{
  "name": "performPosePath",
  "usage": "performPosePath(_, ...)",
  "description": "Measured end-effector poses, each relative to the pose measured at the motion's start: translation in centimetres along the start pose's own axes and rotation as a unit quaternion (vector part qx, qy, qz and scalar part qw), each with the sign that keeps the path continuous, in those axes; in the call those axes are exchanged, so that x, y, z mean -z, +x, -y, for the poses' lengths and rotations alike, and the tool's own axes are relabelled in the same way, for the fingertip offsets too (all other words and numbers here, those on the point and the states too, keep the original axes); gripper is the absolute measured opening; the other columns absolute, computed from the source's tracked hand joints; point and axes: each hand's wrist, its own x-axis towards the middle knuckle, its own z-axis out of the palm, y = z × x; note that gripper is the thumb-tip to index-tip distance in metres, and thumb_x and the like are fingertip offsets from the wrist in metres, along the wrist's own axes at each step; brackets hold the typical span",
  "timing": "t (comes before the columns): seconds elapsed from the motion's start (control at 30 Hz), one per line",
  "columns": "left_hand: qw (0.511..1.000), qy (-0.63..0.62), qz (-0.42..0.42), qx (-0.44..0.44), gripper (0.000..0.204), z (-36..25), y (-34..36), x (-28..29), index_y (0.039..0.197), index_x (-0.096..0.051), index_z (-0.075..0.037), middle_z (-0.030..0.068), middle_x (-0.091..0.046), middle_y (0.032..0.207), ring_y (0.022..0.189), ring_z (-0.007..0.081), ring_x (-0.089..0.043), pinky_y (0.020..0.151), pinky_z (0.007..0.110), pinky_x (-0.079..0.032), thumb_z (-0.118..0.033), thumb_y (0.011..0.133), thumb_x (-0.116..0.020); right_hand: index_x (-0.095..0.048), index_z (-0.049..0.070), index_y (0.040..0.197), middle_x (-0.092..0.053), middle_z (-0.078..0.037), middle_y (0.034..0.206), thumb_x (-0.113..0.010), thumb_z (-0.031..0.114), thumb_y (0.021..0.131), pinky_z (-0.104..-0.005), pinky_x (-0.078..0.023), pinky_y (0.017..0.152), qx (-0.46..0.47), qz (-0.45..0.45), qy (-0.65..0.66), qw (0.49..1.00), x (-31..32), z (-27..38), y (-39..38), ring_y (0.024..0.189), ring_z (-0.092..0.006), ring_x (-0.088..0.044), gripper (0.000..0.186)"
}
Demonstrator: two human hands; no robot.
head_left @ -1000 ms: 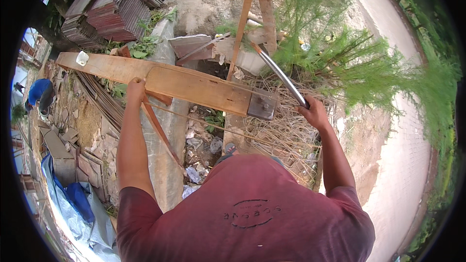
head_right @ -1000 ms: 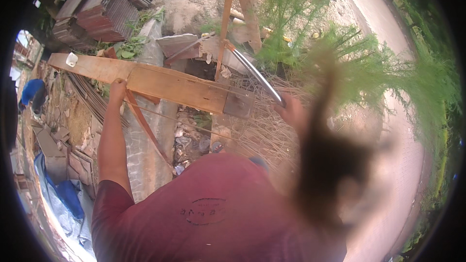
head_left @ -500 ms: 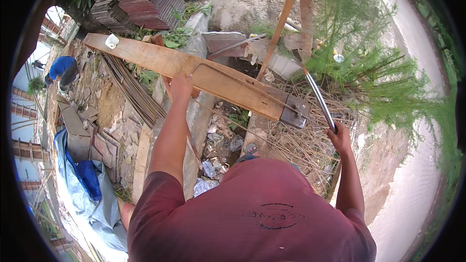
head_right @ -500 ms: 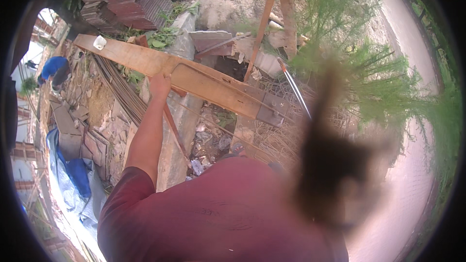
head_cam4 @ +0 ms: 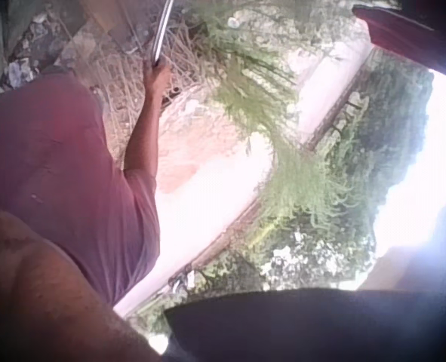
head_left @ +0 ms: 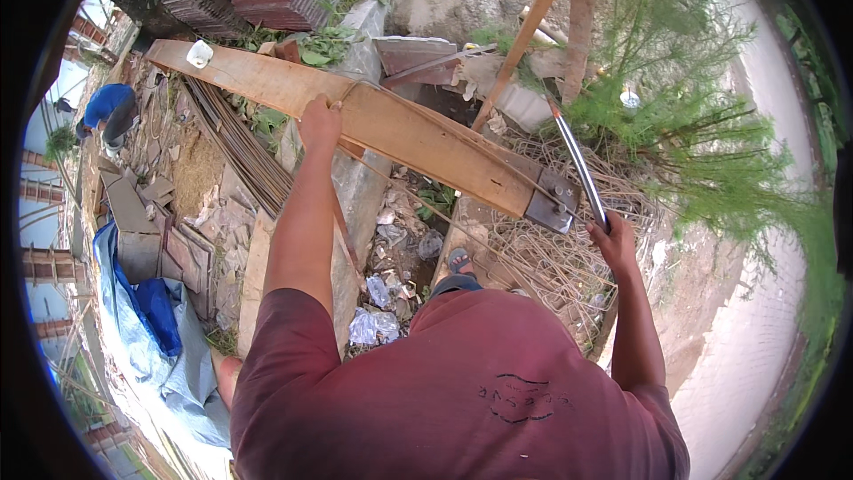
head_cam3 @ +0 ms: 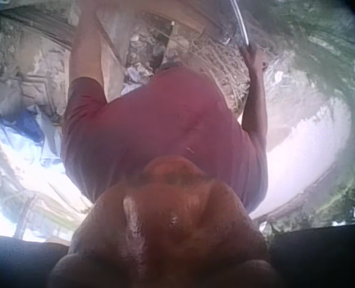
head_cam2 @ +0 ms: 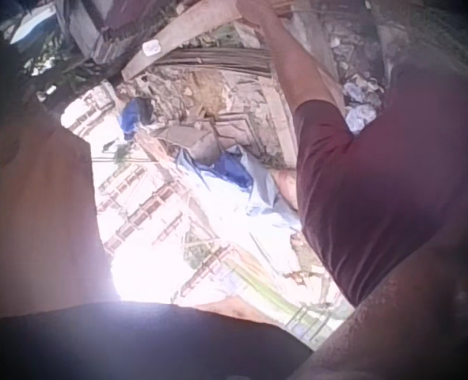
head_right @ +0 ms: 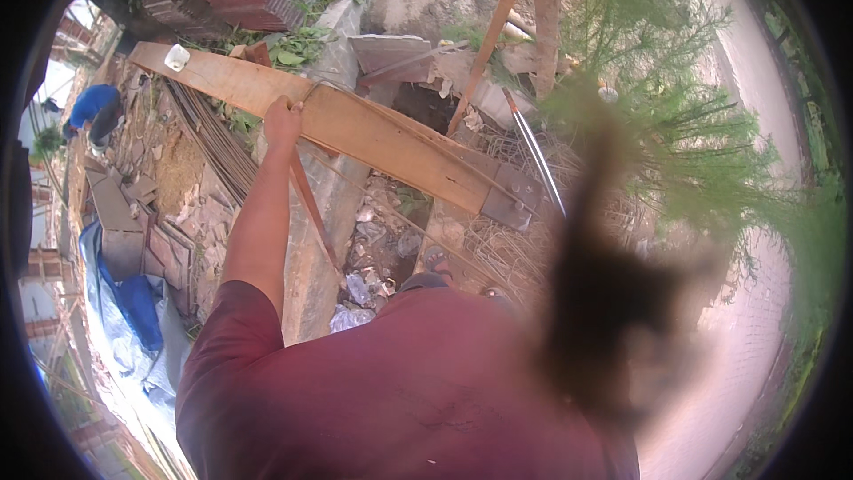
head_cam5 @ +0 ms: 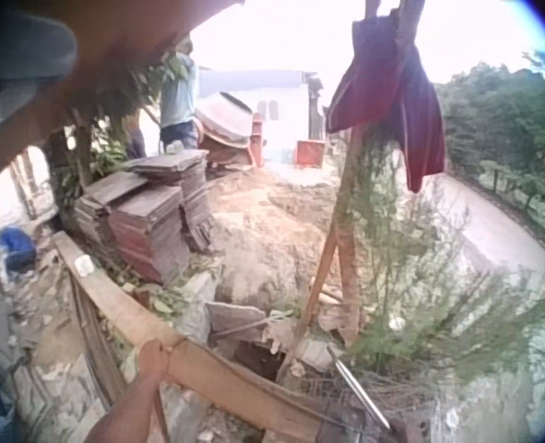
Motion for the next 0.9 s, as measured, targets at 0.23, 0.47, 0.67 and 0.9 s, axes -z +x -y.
performPosePath(0.23, 0.995, 0.019, -0.027, 0.092, 0.051, 0.8, 0.2, -0.2, 0.091, -0.057, 0.002, 0.0236, -0.065, 0.092, 0.09, 0.0402, -0.062, 0.078, 0.045, -0.048, -0.045, 0.075, -0.071, -0.052, 0.003, 0.081, -0.053, -0.014, 0.062, -0.062, 0.017, 0.078, -0.0375, -0.042, 0.056, 0.045, -0.079, -0.165, 0.982, 6.7, -3.3, -2.5, 0.057, -0.0282, -0.053, 0.018)
performPosePath(0.47, 0.987, 0.04, -0.024, 0.156, 0.059, 2.7, 1.0, -1.9, 0.093, -0.057, 0.0, 0.0218, -0.065, 0.093, 0.091, 0.0383, -0.063, 0.08, 0.044, -0.048, -0.055, 0.074, -0.069, -0.054, 0.007, 0.068, -0.058, -0.013, 0.064, -0.07, 0.023, 0.067, -0.0418, -0.045, 0.057, 0.061, -0.041, -0.377, 0.923, 14.6, -8.4, -0.5, 0.062, -0.0346, -0.058, 0.022)
performPosePath(0.67, 0.985, 0.066, -0.021, 0.156, 0.067, 3.4, 1.8, -2.4, 0.101, -0.059, 0.003, 0.0244, -0.065, 0.099, 0.097, 0.0387, -0.062, 0.083, 0.044, -0.047, -0.059, 0.075, -0.064, -0.051, 0.009, 0.064, -0.055, -0.011, 0.061, -0.07, 0.022, 0.065, -0.0423, -0.046, 0.056, 0.224, 0.032, -0.403, 0.887, 15.8, -8.2, 6.5, 0.061, -0.0335, -0.057, 0.023)
performPosePath(0.9, 0.982, 0.096, 0.065, 0.148, 0.071, 6.7, 4.0, -3.0, 0.099, -0.064, 0.005, 0.0248, -0.066, 0.096, 0.097, 0.0376, -0.063, 0.083, 0.043, -0.048, -0.063, 0.077, -0.06, -0.05, 0.01, 0.062, -0.054, -0.009, 0.057, -0.066, 0.018, 0.064, -0.0419, -0.045, 0.053, 0.353, 0.1, -0.398, 0.841, 15.6, -7.0, 15.7, 0.055, -0.0306, -0.056, 0.018)
